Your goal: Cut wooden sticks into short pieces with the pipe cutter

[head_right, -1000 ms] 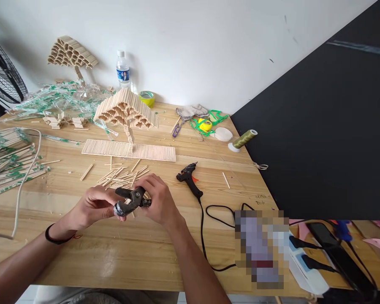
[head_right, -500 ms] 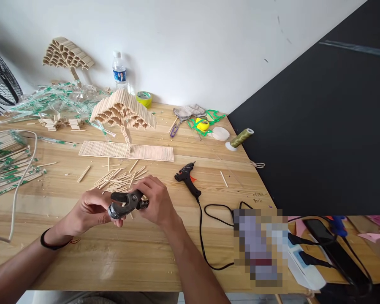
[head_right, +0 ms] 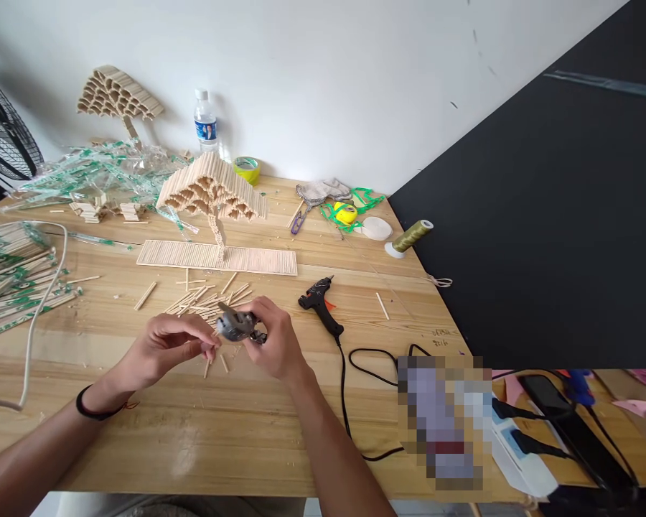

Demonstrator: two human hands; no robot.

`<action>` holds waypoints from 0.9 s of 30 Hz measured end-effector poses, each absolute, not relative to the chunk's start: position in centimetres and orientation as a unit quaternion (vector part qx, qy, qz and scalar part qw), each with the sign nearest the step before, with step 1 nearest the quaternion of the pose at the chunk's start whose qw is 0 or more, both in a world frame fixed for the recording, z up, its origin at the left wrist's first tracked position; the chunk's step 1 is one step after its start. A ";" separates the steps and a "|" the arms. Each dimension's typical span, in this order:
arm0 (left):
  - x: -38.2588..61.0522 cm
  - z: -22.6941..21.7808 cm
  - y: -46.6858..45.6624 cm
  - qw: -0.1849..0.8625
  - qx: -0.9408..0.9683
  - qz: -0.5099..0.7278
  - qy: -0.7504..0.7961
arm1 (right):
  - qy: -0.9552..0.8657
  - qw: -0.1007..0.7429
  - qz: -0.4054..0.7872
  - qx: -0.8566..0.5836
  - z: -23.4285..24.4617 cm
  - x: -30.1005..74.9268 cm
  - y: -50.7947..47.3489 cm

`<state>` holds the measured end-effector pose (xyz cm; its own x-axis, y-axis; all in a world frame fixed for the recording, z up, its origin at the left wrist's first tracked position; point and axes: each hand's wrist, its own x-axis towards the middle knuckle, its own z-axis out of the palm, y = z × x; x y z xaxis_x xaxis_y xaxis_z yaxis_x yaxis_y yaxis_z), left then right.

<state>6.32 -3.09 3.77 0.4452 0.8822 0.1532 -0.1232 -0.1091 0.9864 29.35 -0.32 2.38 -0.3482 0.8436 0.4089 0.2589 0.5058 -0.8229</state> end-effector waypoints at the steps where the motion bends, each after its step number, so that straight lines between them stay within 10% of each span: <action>1: 6.4 3.8 -3.1 0.575 0.623 0.421 0.324 | -0.742 0.435 0.353 -0.369 2.6 29.3 -0.4; 14: 6.7 3.0 -2.7 0.475 0.724 0.371 0.336 | -0.709 0.411 0.436 -0.372 3.2 28.6 -1.0; 27: 6.2 1.5 -1.9 0.243 0.819 0.277 0.439 | -0.754 0.283 0.258 -0.534 3.2 32.0 0.2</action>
